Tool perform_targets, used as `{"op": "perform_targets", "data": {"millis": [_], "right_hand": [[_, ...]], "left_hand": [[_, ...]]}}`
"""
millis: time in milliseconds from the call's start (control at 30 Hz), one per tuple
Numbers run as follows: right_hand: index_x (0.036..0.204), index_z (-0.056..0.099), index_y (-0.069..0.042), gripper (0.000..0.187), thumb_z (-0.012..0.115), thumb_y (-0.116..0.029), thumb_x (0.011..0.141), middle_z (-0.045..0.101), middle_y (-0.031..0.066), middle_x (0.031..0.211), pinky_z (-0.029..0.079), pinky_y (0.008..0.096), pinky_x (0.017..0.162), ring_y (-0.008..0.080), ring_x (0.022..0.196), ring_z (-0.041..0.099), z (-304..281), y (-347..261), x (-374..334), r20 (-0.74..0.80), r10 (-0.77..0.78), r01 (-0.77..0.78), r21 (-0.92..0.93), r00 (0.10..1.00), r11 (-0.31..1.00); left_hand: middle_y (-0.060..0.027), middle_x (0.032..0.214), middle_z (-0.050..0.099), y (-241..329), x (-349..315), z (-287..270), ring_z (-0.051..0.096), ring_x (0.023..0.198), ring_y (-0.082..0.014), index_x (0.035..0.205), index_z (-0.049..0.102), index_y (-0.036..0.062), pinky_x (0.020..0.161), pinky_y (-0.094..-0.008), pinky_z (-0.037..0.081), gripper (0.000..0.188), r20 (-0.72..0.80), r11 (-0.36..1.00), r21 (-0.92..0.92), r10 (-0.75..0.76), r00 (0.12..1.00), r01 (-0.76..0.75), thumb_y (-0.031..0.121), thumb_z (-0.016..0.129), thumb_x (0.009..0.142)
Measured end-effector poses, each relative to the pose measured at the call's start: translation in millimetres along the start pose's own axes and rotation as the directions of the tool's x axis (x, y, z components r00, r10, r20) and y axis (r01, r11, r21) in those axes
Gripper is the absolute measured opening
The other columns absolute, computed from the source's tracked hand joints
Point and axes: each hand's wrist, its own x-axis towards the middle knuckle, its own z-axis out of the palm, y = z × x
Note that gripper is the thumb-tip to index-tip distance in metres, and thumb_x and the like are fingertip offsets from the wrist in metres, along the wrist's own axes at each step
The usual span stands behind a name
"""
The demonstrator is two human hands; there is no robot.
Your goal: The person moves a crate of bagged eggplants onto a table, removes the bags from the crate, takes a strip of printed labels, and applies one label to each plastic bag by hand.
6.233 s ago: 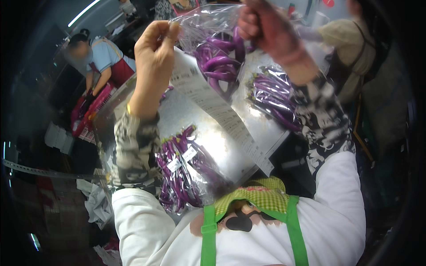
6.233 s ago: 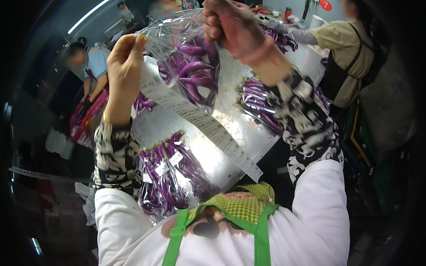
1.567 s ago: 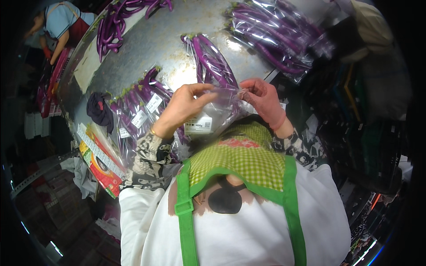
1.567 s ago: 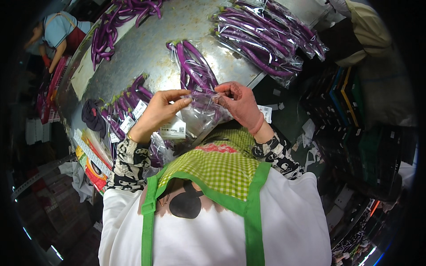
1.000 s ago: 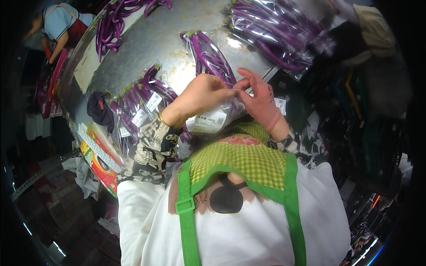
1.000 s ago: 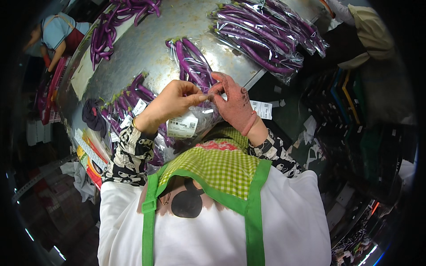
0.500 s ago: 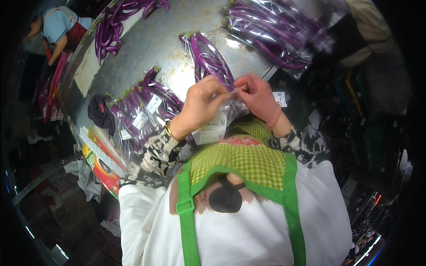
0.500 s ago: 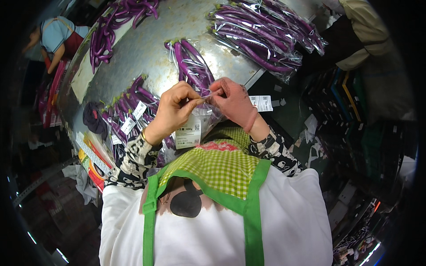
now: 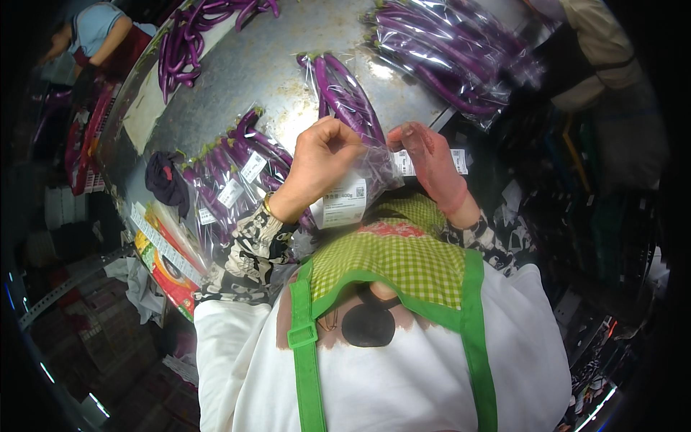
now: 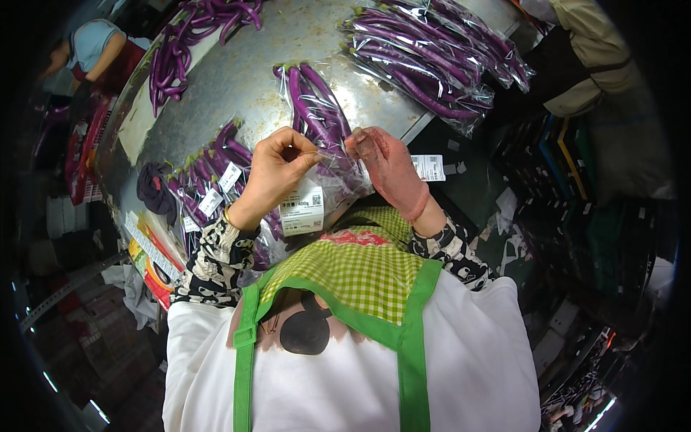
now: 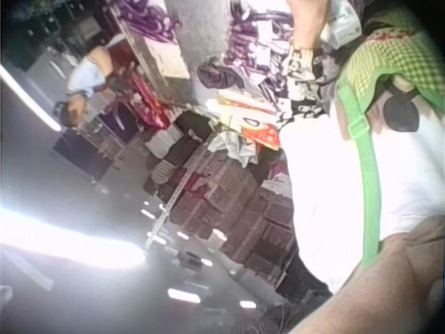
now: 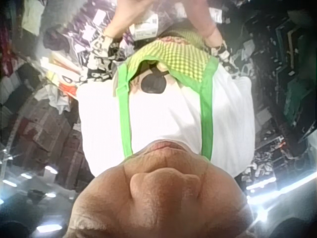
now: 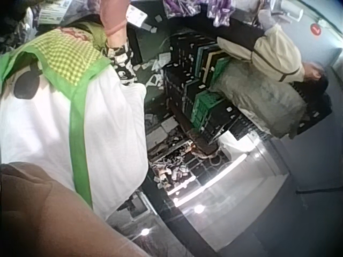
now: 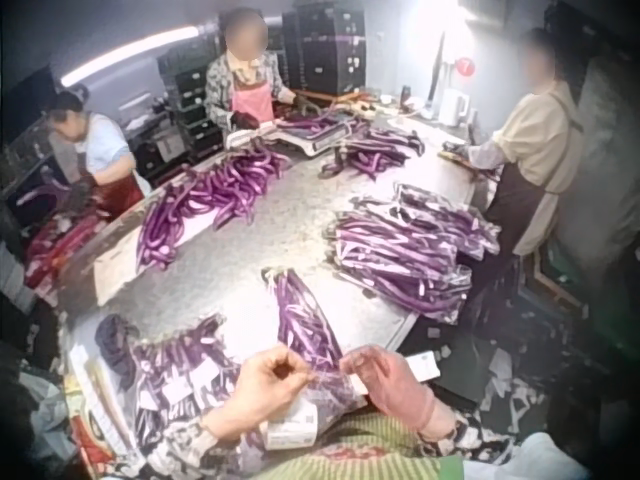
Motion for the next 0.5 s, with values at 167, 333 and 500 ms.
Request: {"op": "perform_targets", "data": {"millis": [167, 333, 500], "right_hand": [[0.101, 0.061, 0.0, 0.034, 0.06, -0.034, 0.098, 0.062, 0.0081, 0.088, 0.048, 0.0295, 0.076, 0.0183, 0.082, 0.06, 14.4, -20.5, -6.8, 0.004, -0.167, 0.156, -0.378, 0.986, 0.912], [0.093, 0.059, 0.001, 0.022, 0.058, -0.02, 0.097, 0.057, 0.0146, 0.087, 0.047, 0.0351, 0.074, 0.0289, 0.081, 0.058, 17.2, -18.5, -7.7, 0.07, -0.251, 0.234, -0.659, 0.965, 0.714], [0.096, 0.055, 0.001, 0.011, 0.054, -0.01, 0.095, 0.056, 0.018, 0.086, 0.046, 0.0415, 0.073, 0.0372, 0.081, 0.057, 23.9, -7.8, -8.2, 0.06, -0.356, 0.285, -0.727, 0.933, 0.625]], "left_hand": [[0.0012, 0.076, 0.063, -0.5, 0.1, 1.1, 0.056, 0.067, -0.0044, 0.081, 0.063, 0.0021, 0.06, -0.0199, 0.046, 0.013, 0.022, 1.0, 0.009, -0.003, 1.0, 0.003, 0.0, 0.076, 0.081], [-0.0031, 0.083, 0.059, 4.4, -0.3, 3.8, 0.056, 0.07, -0.0093, 0.076, 0.065, 0.0006, 0.063, -0.0242, 0.047, 0.008, 0.028, 0.999, -0.023, -0.032, 0.999, 0.033, 0.001, 0.072, 0.079], [-0.0002, 0.076, 0.064, 2.2, -1.2, 5.5, 0.056, 0.067, -0.005, 0.084, 0.064, 0.0006, 0.059, -0.0204, 0.046, 0.011, 0.045, 0.999, 0.039, -0.01, 0.999, 0.008, 0.001, 0.075, 0.083]]}}
